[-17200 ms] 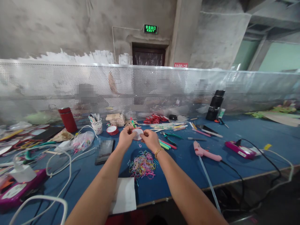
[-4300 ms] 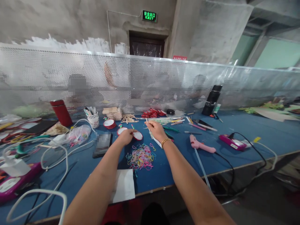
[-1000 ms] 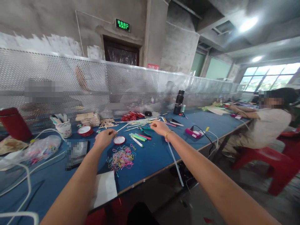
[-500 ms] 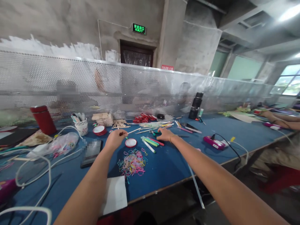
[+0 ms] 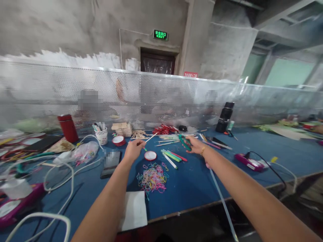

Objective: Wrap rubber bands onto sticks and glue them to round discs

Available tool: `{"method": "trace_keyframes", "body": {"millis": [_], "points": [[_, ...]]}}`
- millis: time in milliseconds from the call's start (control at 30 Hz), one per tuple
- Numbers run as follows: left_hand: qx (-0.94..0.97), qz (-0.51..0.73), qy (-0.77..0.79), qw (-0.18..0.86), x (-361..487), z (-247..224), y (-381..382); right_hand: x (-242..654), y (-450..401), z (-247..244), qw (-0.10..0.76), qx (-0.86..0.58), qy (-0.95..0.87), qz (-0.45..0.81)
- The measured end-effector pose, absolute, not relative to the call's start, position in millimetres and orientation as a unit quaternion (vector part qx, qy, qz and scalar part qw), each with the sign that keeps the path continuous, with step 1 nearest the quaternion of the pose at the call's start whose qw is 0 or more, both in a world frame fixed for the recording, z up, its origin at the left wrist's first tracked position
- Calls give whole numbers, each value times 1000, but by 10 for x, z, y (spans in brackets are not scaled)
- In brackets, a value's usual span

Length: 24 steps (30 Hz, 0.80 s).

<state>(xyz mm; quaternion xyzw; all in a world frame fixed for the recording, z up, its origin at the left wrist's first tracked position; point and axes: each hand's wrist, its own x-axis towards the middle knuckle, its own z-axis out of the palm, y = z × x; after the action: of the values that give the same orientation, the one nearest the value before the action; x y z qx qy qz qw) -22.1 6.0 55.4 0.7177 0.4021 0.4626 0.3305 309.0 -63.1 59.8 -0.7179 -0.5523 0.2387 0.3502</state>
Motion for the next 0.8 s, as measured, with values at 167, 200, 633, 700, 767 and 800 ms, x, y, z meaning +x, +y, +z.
{"method": "trace_keyframes", "body": {"millis": [167, 200, 633, 700, 767, 800], "points": [[638, 510, 383, 432, -184, 563, 3, 2852, -852, 887, 584, -522, -485, 390], [627, 518, 380, 441, -185, 569, -6, 2740, -885, 921, 610, -498, -475, 392], [608, 593, 436, 298, -328, 616, 129, 1373, -865, 572, 569, -488, -592, 298], [610, 595, 444, 276, -344, 617, 131, 1369, -859, 505, 558, -494, -610, 269], [621, 584, 447, 273, -354, 615, 126, 1391, -863, 447, 546, -498, -620, 265], [628, 573, 444, 283, -354, 613, 121, 1403, -865, 424, 540, -497, -624, 269]]}}
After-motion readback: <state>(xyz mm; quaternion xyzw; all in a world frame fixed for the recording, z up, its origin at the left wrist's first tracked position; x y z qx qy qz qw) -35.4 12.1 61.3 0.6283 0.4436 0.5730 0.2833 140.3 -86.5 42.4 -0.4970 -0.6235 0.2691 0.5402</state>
